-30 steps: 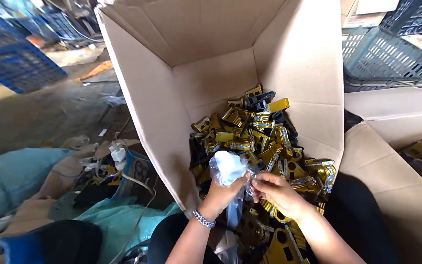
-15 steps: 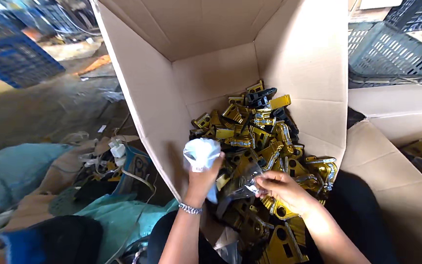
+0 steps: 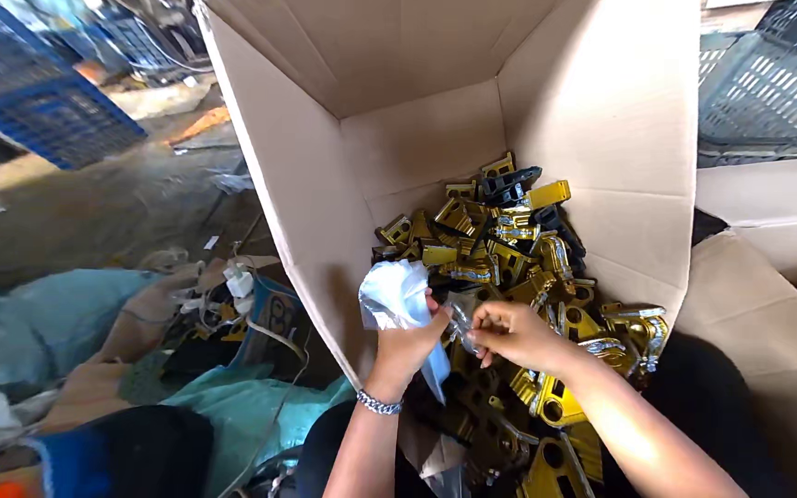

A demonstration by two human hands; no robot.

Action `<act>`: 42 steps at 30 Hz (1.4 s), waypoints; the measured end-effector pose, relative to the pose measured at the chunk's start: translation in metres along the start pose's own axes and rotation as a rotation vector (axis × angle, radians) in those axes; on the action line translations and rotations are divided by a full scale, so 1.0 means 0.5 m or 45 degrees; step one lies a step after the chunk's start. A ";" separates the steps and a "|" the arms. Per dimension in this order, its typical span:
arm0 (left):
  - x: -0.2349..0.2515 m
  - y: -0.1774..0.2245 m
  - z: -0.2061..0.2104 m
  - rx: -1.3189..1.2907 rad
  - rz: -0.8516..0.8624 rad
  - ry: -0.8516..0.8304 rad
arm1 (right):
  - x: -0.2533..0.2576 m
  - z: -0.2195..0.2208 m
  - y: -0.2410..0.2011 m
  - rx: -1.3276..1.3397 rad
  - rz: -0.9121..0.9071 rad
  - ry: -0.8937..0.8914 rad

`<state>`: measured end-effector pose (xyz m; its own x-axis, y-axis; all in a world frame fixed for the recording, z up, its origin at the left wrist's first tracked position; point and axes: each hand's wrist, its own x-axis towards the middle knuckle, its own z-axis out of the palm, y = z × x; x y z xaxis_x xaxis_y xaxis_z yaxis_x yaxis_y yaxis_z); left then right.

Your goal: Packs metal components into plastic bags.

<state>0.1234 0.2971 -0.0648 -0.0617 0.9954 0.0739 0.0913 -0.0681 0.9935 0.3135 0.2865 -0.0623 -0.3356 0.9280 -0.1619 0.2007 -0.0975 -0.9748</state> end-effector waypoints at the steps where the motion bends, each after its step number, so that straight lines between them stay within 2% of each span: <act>1: -0.003 0.006 0.003 -0.002 -0.060 -0.063 | -0.002 0.007 0.009 0.066 -0.058 0.017; 4: -0.017 0.017 0.025 -0.038 -0.187 -0.177 | -0.012 0.006 0.016 0.066 -0.182 0.003; 6: -0.017 0.008 0.024 0.050 -0.038 -0.103 | -0.003 -0.019 0.005 -0.157 -0.240 0.135; 8: 0.009 -0.025 0.007 0.271 0.229 0.047 | 0.029 -0.061 -0.004 -0.380 -0.308 0.311; 9: 0.021 -0.037 -0.001 0.348 0.302 0.104 | 0.047 -0.080 -0.006 -0.484 -0.327 0.323; 11: 0.031 -0.036 -0.005 0.323 0.278 0.164 | 0.083 -0.104 -0.015 -0.829 -0.246 0.145; 14: 0.031 -0.027 -0.009 0.166 0.225 0.192 | 0.141 -0.108 -0.011 -1.497 0.169 -0.287; 17: 0.021 -0.019 -0.014 0.164 0.247 0.192 | 0.132 -0.091 0.015 -1.801 0.155 -0.516; 20: 0.014 -0.017 -0.010 0.130 0.231 0.213 | 0.084 -0.093 0.005 -1.760 0.037 -0.619; 22: 0.014 -0.020 -0.003 0.130 0.193 0.233 | 0.046 -0.114 0.001 -1.488 0.064 -0.446; 24: 0.016 -0.031 0.001 0.140 0.228 0.222 | -0.006 -0.141 0.015 -0.896 -0.034 -0.079; 26: 0.016 -0.045 0.010 0.156 0.306 0.205 | -0.054 -0.147 0.037 -0.121 -0.211 0.290; 27: 0.012 -0.051 0.015 0.167 0.338 0.199 | -0.069 -0.145 0.041 0.222 -0.319 0.380; 29: 0.001 -0.055 0.027 0.176 0.399 0.202 | -0.083 -0.136 0.038 0.513 -0.500 0.438; 31: -0.009 -0.059 0.039 0.175 0.476 0.234 | -0.095 -0.111 0.018 0.556 -0.494 0.481; 33: -0.015 -0.062 0.049 0.151 0.501 0.236 | -0.110 -0.087 0.000 0.566 -0.310 0.221; 34: -0.018 -0.054 0.054 0.094 0.426 0.203 | -0.107 -0.075 -0.007 0.514 -0.156 0.119; 35: -0.022 -0.038 0.059 -0.001 0.262 0.145 | -0.092 -0.060 -0.009 0.438 -0.021 0.104; 37: -0.027 0.006 0.067 -0.241 -0.131 0.022 | -0.051 -0.029 0.003 0.173 0.048 0.273; 39: -0.018 0.022 0.066 -0.381 -0.295 -0.007 | -0.011 0.004 0.020 -0.324 -0.016 0.432; 41: -0.008 0.020 0.052 -0.402 -0.341 0.047 | 0.010 0.031 0.015 -0.768 0.073 0.144; 42: -0.007 0.016 0.045 -0.346 -0.328 0.053 | 0.018 0.043 0.011 -0.858 0.132 0.000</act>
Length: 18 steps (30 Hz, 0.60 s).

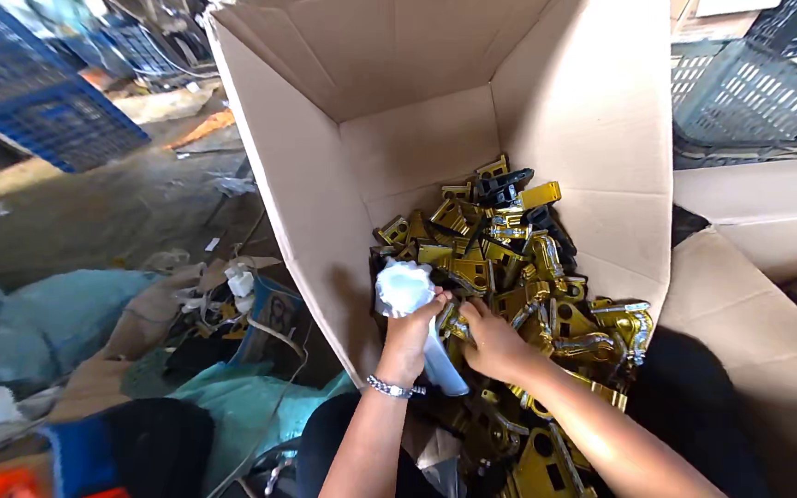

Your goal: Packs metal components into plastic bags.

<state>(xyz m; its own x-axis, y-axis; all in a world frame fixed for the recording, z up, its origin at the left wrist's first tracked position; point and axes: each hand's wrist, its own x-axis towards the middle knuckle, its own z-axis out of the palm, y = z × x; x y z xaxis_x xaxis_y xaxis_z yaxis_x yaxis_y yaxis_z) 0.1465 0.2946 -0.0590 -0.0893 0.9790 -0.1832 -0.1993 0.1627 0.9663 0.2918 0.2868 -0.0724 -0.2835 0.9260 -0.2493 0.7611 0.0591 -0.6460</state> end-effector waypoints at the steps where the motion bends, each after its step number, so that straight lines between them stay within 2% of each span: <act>1: -0.001 -0.004 -0.004 0.076 0.022 -0.006 | 0.009 0.003 -0.004 0.004 0.025 -0.062; 3: -0.005 -0.022 -0.003 0.311 0.144 -0.040 | 0.031 0.004 0.010 0.237 0.079 0.041; 5: 0.004 -0.049 -0.007 0.682 0.445 -0.044 | 0.044 0.005 0.021 0.481 0.075 0.115; 6: 0.014 -0.061 -0.009 0.806 0.625 0.004 | 0.043 0.005 0.025 0.624 0.092 0.101; 7: 0.027 -0.069 -0.013 0.847 0.717 0.063 | 0.037 0.006 0.028 0.815 0.105 0.094; 10: 0.036 -0.062 -0.021 0.655 0.604 0.153 | 0.009 0.005 0.033 1.312 0.089 0.190; 11: 0.018 -0.061 -0.016 0.548 0.571 0.092 | 0.005 0.010 0.035 1.353 0.084 0.289; 13: -0.035 -0.073 0.002 0.399 0.615 -0.196 | 0.013 0.028 0.044 1.286 0.027 0.439; 15: -0.062 -0.075 0.010 0.371 0.615 -0.399 | 0.014 0.038 0.052 1.174 -0.013 0.445; 17: -0.049 -0.049 -0.008 0.318 0.389 -0.357 | -0.021 0.014 0.064 1.178 0.038 0.438; 18: -0.034 -0.028 -0.022 0.250 0.267 -0.311 | -0.042 0.000 0.084 1.277 -0.008 0.531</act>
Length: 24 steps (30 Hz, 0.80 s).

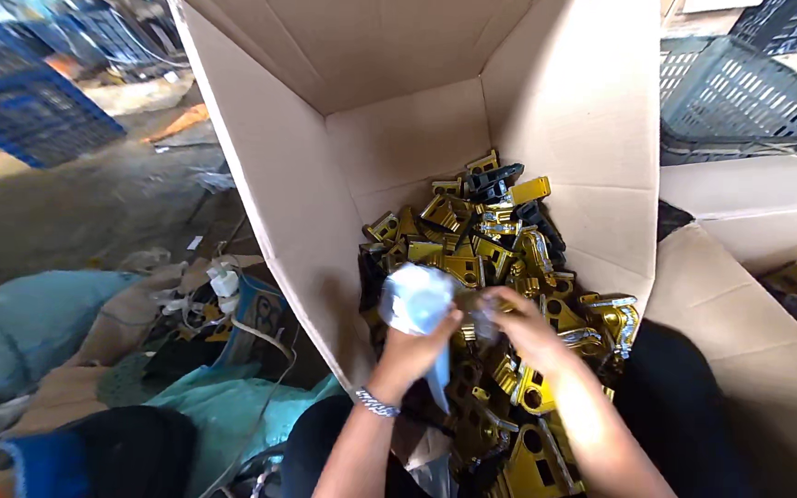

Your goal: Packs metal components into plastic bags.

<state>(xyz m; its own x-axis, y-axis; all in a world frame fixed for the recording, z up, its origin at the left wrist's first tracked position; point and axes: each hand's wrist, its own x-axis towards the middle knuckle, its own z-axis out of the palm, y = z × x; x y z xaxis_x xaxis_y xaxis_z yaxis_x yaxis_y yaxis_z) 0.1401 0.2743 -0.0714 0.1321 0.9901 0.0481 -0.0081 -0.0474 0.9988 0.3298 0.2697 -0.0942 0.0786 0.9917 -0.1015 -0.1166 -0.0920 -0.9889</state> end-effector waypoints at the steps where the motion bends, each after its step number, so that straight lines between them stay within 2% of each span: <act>1: 0.012 0.016 -0.020 -0.065 -0.102 0.065 | -0.009 -0.036 0.001 0.259 -0.124 0.066; 4: 0.020 0.045 -0.038 -0.093 -0.233 0.186 | 0.000 -0.127 0.027 1.395 -0.701 -0.027; 5: 0.016 0.039 -0.029 -0.040 -0.213 0.185 | 0.012 -0.131 0.022 1.614 -0.774 -0.099; 6: 0.012 0.025 -0.018 0.025 -0.161 0.168 | 0.019 -0.118 0.016 1.530 -0.703 -0.055; 7: 0.011 0.007 -0.005 0.082 -0.075 0.138 | 0.018 -0.089 0.008 1.203 -0.513 0.022; 9: 0.012 -0.022 0.022 0.184 0.105 0.072 | 0.004 -0.021 -0.009 0.423 -0.149 -0.091; 11: 0.010 -0.036 0.043 0.191 0.151 0.031 | -0.008 0.022 -0.018 -0.022 -0.148 -0.110; 13: 0.003 -0.016 0.059 0.001 -0.049 -0.055 | -0.016 0.019 -0.017 -0.099 -0.119 -0.031; 15: 0.003 0.020 0.065 -0.248 -0.354 -0.121 | -0.030 0.007 -0.010 -0.119 -0.042 -0.082; 16: 0.004 0.022 0.061 -0.261 -0.397 -0.079 | -0.040 0.000 -0.009 -0.113 0.007 -0.133; 17: 0.008 0.018 0.046 -0.159 -0.354 -0.009 | -0.051 -0.009 -0.010 -0.077 0.071 -0.191; 20: 0.038 -0.040 -0.020 0.472 0.214 0.279 | -0.067 -0.024 0.000 0.185 0.185 -0.291; 21: 0.044 -0.042 -0.034 0.499 0.236 0.326 | -0.069 -0.018 0.004 0.302 0.211 -0.250; 22: 0.039 -0.031 -0.035 0.405 0.135 0.305 | -0.070 -0.008 0.004 0.347 0.226 -0.196; 24: -0.002 0.013 -0.007 0.019 -0.210 0.003 | -0.067 0.016 -0.003 0.127 0.168 -0.215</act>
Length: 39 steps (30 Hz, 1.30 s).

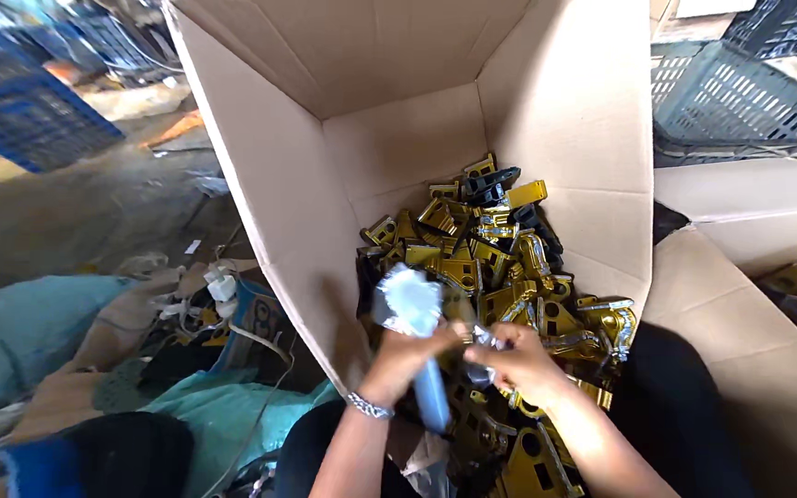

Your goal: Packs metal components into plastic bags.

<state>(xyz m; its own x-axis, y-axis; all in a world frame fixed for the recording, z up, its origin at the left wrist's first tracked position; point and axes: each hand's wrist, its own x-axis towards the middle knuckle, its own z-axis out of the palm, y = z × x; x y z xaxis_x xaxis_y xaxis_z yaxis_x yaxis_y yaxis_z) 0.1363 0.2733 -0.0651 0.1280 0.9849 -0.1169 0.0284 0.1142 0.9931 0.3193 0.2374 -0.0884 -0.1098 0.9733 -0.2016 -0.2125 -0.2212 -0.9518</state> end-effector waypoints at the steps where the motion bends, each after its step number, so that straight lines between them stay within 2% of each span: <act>1: -0.018 0.007 0.016 -0.106 -0.133 -0.162 | 0.004 0.010 -0.002 -0.175 -0.054 -0.076; 3: -0.021 0.007 0.025 -0.195 -0.190 -0.289 | 0.018 0.010 -0.017 -0.479 -0.164 -0.252; 5: -0.007 0.010 0.011 -0.136 -0.084 -0.232 | 0.038 -0.014 -0.039 -0.617 -0.251 -0.293; 6: 0.003 0.010 0.000 -0.039 -0.005 -0.165 | 0.049 -0.032 -0.054 -0.619 -0.267 -0.253; 8: 0.023 -0.006 -0.024 0.169 0.201 0.058 | 0.074 -0.072 -0.085 -0.601 -0.265 -0.014; 10: 0.043 -0.023 -0.049 0.320 0.338 0.292 | 0.106 -0.116 -0.095 -0.899 -0.264 0.156; 11: 0.053 -0.023 -0.057 0.340 0.354 0.369 | 0.117 -0.130 -0.095 -1.170 -0.217 0.088; 14: 0.065 -0.015 -0.050 0.210 0.399 0.382 | 0.142 -0.115 -0.052 -1.895 0.132 -0.426; 15: 0.066 -0.017 -0.041 0.166 0.421 0.357 | 0.148 -0.108 -0.035 -2.060 0.215 -0.530; 16: 0.067 -0.020 -0.031 0.152 0.445 0.339 | 0.150 -0.106 -0.026 -2.131 0.228 -0.536; 17: 0.070 -0.023 -0.025 0.168 0.468 0.337 | 0.147 -0.108 -0.031 -2.114 0.193 -0.475; 19: 0.072 -0.034 -0.022 0.229 0.498 0.359 | 0.119 -0.137 -0.050 -1.827 -0.033 -0.249; 21: 0.074 -0.047 -0.024 0.329 0.517 0.372 | 0.079 -0.174 -0.061 -1.240 -0.345 0.109; 22: 0.073 -0.054 -0.022 0.380 0.533 0.374 | 0.060 -0.182 -0.073 -0.875 -0.410 0.268; 23: 0.070 -0.059 -0.019 0.401 0.556 0.366 | 0.044 -0.182 -0.090 -0.542 -0.420 0.330; 24: 0.068 -0.062 -0.012 0.390 0.584 0.349 | 0.034 -0.180 -0.103 -0.327 -0.445 0.281; 25: 0.067 -0.063 -0.004 0.361 0.603 0.340 | 0.028 -0.175 -0.108 -0.258 -0.500 0.158; 26: 0.065 -0.063 0.005 0.324 0.615 0.340 | 0.024 -0.160 -0.109 -0.290 -0.525 0.014; 28: 0.056 -0.056 0.020 0.258 0.582 0.334 | 0.024 -0.104 -0.106 -0.342 -0.406 -0.142; 30: 0.047 -0.052 0.027 0.202 0.547 0.336 | 0.034 -0.062 -0.093 -0.285 -0.293 -0.039; 32: 0.046 -0.057 0.015 0.216 0.551 0.381 | 0.038 -0.056 -0.074 -0.106 -0.419 0.203; 33: 0.048 -0.057 0.006 0.226 0.559 0.404 | 0.036 -0.062 -0.073 -0.011 -0.501 0.218; 34: 0.048 -0.054 0.000 0.219 0.546 0.417 | 0.028 -0.069 -0.075 0.002 -0.536 0.129; 37: 0.031 -0.015 0.015 -0.006 0.290 0.316 | 0.013 -0.045 -0.084 -0.367 -0.403 -0.139; 39: 0.015 0.020 0.040 -0.217 0.115 0.274 | 0.040 -0.012 -0.070 -0.829 -0.485 0.028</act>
<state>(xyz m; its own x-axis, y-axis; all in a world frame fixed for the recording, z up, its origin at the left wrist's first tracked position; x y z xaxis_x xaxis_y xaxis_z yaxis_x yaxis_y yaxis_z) 0.1574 0.2791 -0.0564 -0.0916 0.9950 -0.0407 -0.1430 0.0273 0.9893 0.3303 0.2651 -0.0604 -0.1224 0.9777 0.1708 0.3854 0.2054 -0.8996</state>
